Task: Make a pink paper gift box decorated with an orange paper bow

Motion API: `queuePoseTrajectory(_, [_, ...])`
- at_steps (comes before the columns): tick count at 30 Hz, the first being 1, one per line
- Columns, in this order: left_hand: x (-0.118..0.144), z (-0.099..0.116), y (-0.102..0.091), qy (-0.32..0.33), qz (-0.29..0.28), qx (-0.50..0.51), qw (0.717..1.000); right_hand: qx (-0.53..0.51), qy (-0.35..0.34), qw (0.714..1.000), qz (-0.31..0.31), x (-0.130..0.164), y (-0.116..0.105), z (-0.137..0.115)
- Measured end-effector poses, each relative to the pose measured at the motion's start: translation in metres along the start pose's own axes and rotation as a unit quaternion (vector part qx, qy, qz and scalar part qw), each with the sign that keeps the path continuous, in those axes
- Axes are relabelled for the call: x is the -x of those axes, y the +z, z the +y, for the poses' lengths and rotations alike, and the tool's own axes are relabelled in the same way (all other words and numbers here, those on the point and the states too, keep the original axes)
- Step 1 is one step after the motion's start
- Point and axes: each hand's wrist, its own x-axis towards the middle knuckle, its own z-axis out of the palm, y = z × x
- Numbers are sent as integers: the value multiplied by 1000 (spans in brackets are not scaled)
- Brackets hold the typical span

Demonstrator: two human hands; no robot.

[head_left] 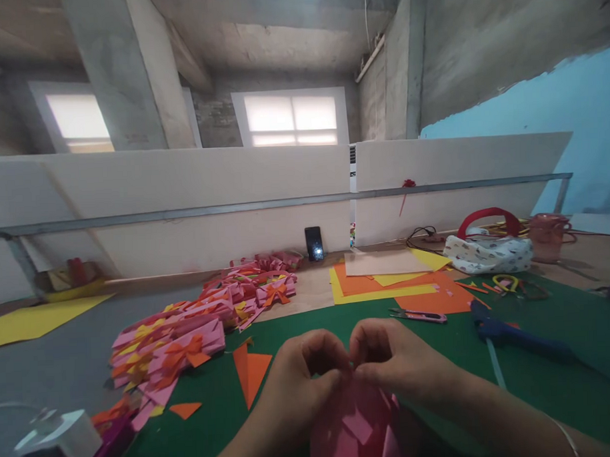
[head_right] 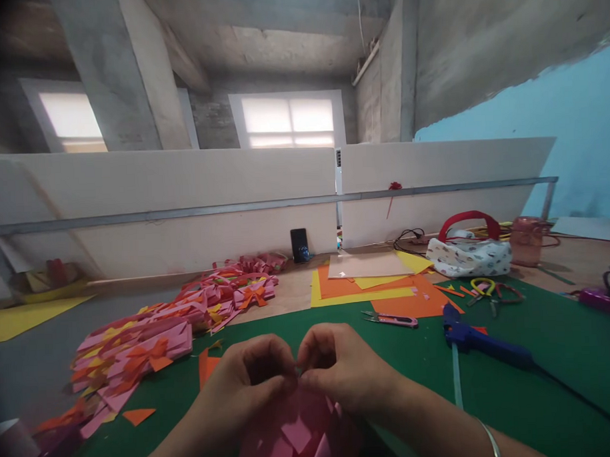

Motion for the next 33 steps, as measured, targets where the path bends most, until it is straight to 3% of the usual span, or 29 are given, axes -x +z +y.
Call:
queuePoseTrajectory(6, [0, 6, -6, -13, 39, 6, 999, 19, -26, 996, 82, -3, -5, 4])
queuePoseTrajectory(11, [1, 3, -12, -8, -31, 2, 999, 68, -65, 988, 120, -2, -7, 3])
queuePoseTrajectory(20, [-1, -6, -11, -7, -14, -5, 1000, 243, -147, 951, 124, 1, -6, 3])
queuePoseTrajectory(27, [-1, -6, -10, -11, 0, -11, 1000, 196, -96, 971, 98, -1, -7, 5])
queuePoseTrajectory(33, [0, -7, -9, 0, -8, -5, 1000, 190, -105, 971, 98, -2, -9, 7])
